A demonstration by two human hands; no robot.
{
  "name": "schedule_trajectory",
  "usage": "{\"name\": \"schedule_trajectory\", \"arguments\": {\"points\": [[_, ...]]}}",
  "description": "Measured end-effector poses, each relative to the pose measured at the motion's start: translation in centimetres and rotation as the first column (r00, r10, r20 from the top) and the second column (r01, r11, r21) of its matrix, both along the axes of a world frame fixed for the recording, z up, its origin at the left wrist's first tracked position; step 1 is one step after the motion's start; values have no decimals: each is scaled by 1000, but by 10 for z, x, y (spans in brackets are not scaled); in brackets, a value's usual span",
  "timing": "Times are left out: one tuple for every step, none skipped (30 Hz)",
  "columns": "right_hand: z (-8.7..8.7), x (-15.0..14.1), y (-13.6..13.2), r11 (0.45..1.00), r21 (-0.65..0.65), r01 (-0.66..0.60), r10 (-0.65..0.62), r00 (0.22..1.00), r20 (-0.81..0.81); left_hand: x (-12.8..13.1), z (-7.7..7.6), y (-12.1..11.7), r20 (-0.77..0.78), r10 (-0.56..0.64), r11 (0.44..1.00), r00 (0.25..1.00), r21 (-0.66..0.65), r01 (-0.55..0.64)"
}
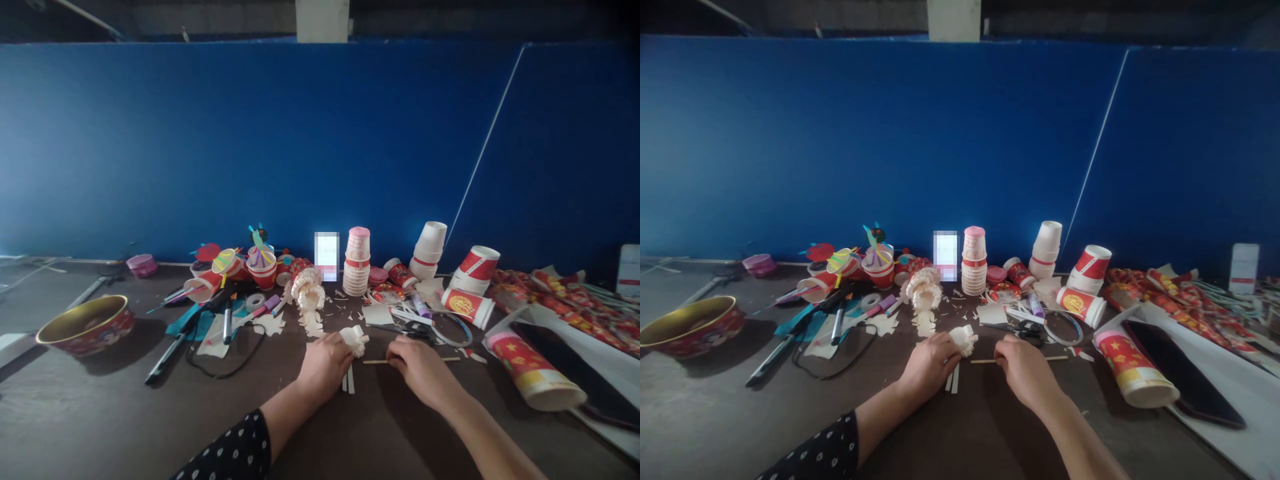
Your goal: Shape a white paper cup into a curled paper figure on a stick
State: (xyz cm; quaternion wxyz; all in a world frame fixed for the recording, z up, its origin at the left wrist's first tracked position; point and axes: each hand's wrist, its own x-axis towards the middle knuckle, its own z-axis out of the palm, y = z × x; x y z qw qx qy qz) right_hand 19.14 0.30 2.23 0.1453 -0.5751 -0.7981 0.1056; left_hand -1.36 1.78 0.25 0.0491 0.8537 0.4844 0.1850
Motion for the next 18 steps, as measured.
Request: {"name": "schedule_trajectory", "arguments": {"points": [[0, -1, 0, 1000, -7, -6, 6, 1000, -4, 0, 0, 0, 4, -2, 1000, 1000, 2, 2], [0, -1, -1, 1000, -11, -16, 16, 1000, -9, 0, 0, 0, 7, -2, 1000, 1000, 3, 2], [-1, -2, -1, 1000, -12, -28, 28, 999, -15, 0, 0, 0, 10, 0, 1000, 1000, 4, 0], [-1, -3, -1, 999, -10, -39, 39, 999, -21, 0, 0, 1, 13, 3, 1000, 1000, 4, -3], [-1, -4, -1, 999, -9, -45, 45, 999, -27, 1, 0, 1, 15, 7, 1000, 1000, 5, -7], [-2, -4, -1, 999, -9, -47, 46, 998, -29, 1, 0, 1, 18, 12, 1000, 1000, 6, -12], [-2, -5, -2, 999, -10, -46, 46, 998, -31, 1, 0, 1, 20, 15, 1000, 1000, 8, -16], [-2, -5, -2, 999, -12, -44, 43, 999, -30, 2, 0, 1, 20, 19, 1000, 1000, 10, -20], [-1, -6, -2, 999, -16, -41, 41, 999, -28, 2, 0, 1, 21, 23, 1000, 1000, 12, -24], [-1, -6, -2, 999, -18, -40, 40, 999, -26, 2, 0, 1, 21, 26, 1000, 999, 14, -26], [0, -6, -2, 999, -18, -41, 40, 999, -25, 3, 0, 2, 21, 29, 999, 999, 16, -29], [0, -6, -2, 999, -16, -42, 41, 999, -27, 3, -1, 2, 20, 31, 999, 999, 16, -31], [1, -7, -2, 999, -14, -42, 42, 999, -29, 3, -1, 2, 21, 34, 999, 999, 15, -34], [1, -7, -2, 999, -11, -44, 43, 999, -31, 3, -1, 2, 24, 36, 999, 999, 13, -36], [1, -7, -2, 999, -8, -45, 45, 998, -33, 3, -1, 2, 27, 37, 999, 999, 9, -37], [1, -8, -2, 999, -6, -45, 45, 998, -32, 4, -1, 3, 30, 41, 999, 999, 3, -41], [1, -8, -2, 999, -6, -44, 44, 999, -30, 4, -1, 3, 33, 44, 999, 999, -4, -44], [1, -8, -2, 999, -5, -42, 41, 999, -26, 4, -1, 3, 34, 48, 999, 998, -10, -47]]}}
